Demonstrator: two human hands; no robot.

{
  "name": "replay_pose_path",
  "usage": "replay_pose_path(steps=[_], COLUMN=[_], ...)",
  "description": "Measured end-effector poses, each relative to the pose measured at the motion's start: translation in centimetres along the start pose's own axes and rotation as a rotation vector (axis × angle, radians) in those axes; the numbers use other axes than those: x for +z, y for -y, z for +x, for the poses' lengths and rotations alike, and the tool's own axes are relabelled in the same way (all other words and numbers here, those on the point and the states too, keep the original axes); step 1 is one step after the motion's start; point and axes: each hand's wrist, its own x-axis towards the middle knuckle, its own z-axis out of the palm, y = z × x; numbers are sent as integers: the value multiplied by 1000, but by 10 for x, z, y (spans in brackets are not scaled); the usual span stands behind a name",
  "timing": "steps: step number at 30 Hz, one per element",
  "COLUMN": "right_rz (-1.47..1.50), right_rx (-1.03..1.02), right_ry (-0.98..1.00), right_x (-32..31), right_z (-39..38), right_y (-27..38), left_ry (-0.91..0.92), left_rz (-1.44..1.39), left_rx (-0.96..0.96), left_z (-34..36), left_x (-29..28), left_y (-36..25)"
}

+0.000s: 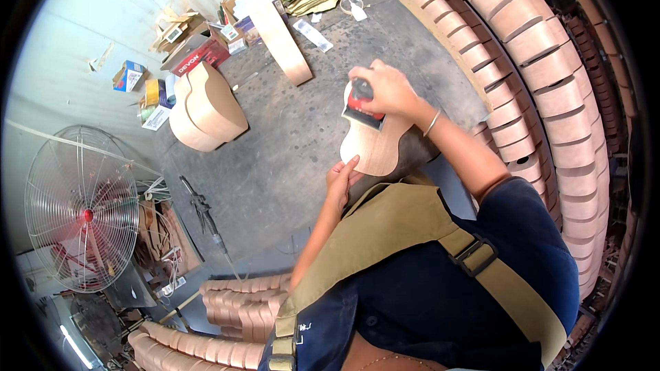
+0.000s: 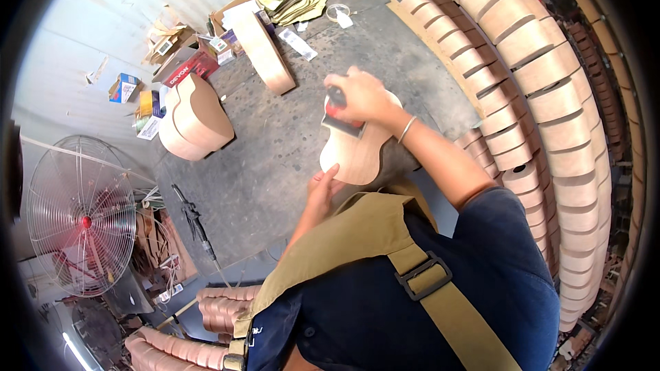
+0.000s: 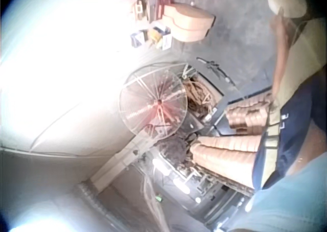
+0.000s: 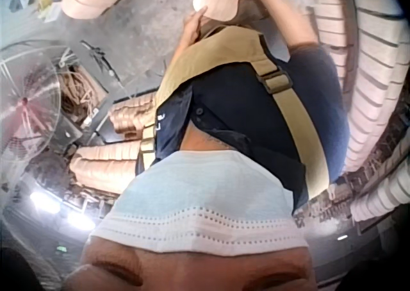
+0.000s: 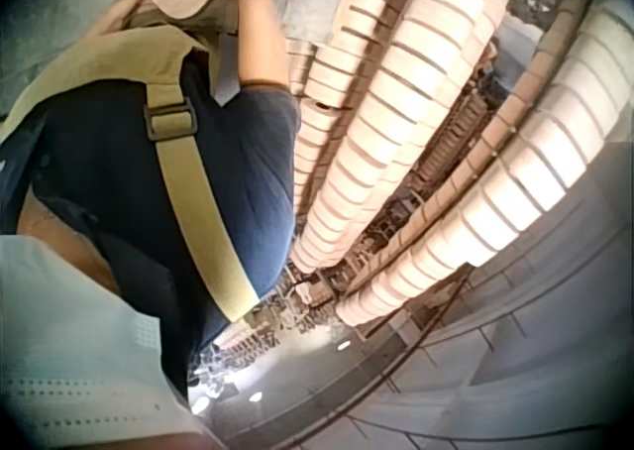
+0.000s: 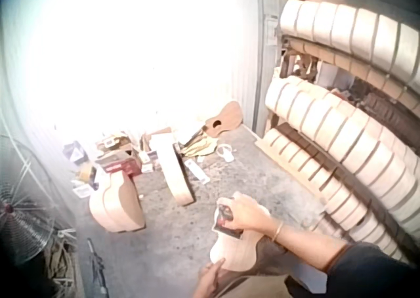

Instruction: The person uses a handheld electric sander to smooth the surface of a wooden guitar body. They systematically move the sander across the top, sides, and edges of the instrument, frequently rotating the body to access different areas.

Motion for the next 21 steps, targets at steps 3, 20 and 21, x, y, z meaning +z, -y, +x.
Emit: replay_pose_path(steps=[3, 20, 21], right_rz=[-78, -51, -91], right_rx=[163, 403, 432], right_ry=[-162, -354, -373], right_x=[-14, -24, -28], right_z=[19, -84, -79], right_y=[-56, -89, -89], left_ry=[16, -24, -19], left_rz=[-6, 20, 3], left_rx=[0, 32, 56], left_z=[5, 0, -2], left_x=[4, 6, 6], left_y=[1, -5, -5])
